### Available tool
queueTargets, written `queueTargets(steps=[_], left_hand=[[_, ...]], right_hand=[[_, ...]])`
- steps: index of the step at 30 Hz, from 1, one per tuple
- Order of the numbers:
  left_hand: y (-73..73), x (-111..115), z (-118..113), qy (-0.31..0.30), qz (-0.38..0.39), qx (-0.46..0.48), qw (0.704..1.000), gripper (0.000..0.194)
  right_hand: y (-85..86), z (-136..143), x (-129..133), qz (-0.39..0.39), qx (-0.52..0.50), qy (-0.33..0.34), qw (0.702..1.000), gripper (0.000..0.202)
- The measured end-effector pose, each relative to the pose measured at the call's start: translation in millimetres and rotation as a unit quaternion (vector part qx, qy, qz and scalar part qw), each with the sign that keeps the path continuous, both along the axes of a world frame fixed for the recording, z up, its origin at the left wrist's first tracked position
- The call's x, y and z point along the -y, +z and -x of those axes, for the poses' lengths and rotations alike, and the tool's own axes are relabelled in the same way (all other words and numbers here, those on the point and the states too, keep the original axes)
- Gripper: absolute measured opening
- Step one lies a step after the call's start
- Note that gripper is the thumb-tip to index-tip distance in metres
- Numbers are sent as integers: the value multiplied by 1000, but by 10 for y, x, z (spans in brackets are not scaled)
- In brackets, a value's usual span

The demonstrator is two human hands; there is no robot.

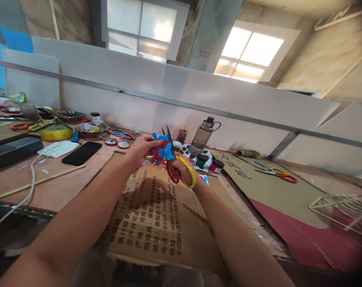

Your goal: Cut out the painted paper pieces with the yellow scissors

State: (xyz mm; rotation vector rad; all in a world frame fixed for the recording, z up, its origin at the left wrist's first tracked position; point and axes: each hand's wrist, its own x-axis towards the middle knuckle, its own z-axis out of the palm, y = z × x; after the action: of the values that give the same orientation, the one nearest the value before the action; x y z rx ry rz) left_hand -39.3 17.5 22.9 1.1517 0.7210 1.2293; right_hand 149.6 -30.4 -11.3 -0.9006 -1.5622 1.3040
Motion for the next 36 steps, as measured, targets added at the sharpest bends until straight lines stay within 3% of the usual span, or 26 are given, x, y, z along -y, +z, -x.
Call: queueTargets(steps=[5,14,36], left_hand=[[-16,-30,4,17,-12,22,1000,31],[91,24,91,19,-24,-40,999,30],[119,-11,166,47,-39,-83,995,16]], right_hand=[[25,8,21,1,11,1,1000,32],[51,-8,43,-18,47,8,999,29],[59,-19,50,-48,133,-43,989,24]])
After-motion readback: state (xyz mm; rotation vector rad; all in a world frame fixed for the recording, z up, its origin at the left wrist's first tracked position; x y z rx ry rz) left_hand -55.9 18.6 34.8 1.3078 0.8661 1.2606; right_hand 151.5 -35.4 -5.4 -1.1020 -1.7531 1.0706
